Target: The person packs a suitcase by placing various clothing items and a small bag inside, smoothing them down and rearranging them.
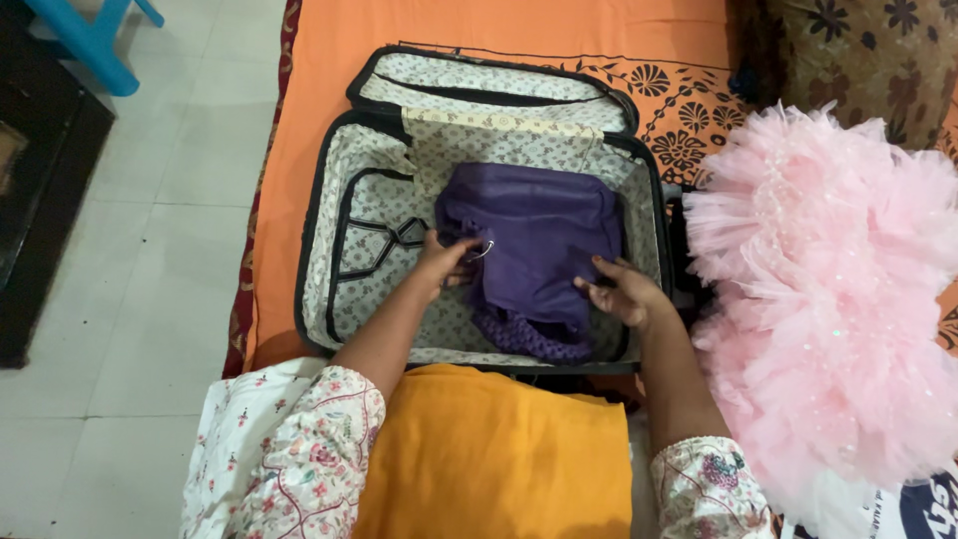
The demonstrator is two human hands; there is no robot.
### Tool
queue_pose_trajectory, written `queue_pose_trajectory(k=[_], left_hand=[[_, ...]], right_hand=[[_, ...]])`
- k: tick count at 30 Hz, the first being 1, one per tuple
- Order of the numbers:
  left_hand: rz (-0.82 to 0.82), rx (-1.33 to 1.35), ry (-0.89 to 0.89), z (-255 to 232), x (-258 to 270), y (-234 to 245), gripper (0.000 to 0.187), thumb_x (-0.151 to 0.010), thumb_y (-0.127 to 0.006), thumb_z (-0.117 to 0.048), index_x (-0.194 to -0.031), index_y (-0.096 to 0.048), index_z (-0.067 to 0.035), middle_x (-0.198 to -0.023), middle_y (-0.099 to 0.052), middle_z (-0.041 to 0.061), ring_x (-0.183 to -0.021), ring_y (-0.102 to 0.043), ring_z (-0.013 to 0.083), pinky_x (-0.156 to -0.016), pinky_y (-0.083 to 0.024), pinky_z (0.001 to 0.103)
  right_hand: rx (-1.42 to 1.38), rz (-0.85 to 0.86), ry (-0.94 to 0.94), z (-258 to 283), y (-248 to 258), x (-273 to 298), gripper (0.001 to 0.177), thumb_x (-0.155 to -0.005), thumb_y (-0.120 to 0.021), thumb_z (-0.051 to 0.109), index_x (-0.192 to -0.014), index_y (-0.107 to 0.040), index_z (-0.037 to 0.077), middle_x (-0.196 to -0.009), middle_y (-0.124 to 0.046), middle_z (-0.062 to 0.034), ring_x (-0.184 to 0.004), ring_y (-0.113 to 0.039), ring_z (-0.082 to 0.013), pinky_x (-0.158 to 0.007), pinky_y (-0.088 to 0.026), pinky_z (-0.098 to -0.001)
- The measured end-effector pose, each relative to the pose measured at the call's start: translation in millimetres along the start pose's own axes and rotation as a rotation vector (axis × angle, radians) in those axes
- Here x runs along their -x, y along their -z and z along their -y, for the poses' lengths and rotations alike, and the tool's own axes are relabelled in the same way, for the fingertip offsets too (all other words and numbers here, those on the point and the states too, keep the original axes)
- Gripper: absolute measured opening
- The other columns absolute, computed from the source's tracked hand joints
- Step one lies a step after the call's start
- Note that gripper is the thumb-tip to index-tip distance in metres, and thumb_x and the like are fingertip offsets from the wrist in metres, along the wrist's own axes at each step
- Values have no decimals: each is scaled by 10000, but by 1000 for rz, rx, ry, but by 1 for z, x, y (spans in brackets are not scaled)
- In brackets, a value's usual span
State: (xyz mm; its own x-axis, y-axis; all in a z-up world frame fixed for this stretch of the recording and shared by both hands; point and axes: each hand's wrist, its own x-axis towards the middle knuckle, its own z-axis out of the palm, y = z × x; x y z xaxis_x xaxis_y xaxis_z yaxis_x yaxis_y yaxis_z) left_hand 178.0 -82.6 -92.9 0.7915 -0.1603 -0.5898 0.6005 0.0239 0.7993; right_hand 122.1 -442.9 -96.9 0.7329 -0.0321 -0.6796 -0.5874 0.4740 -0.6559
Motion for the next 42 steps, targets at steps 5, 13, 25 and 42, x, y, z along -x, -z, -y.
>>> queue_pose_trajectory(k=[5,13,25,42], left_hand=[[-141,-119,51,-9,0,-1,1102,-850,-752,-458,-1611,-8,-169,-1355,-530,203,-988,-730,298,-733,-661,417],[-120,221,-184,0,-26,6,814,-925,-750,-425,-1513,-376,-4,-1003,-658,156,-689,-589,234,-528,-468,339],[104,628,-559,-33,4,30,744,-991,-646,-319,-1580,-261,-76,-1420,-563,130,-1207,-634,254,-925,-576,387],[81,-818,59,10,-32,28,1537,-623,-696,-804,-1601,123,55,-1652,-219,310,-1501,-373,406,-1199,-380,430]], right_hand=[[-1,-140,129,-7,-3,-26,768,-895,-720,102,-1488,-251,233,-1004,-602,-110,-714,-612,-202,-526,-472,-305],[494,-278,-15,8,-28,-12,522,-964,-668,413,-1278,-591,4,-863,-624,-62,-556,-556,-149,-425,-345,-291],[-82,98,428,46,-31,43,284,-1073,-621,209,-1264,-444,94,-1021,-660,-89,-781,-721,-259,-597,-583,-334],[1572,-649,621,37,-41,117,768,-869,-815,475,-1412,-514,24,-1249,-681,-274,-1059,-691,-442,-886,-567,-528]])
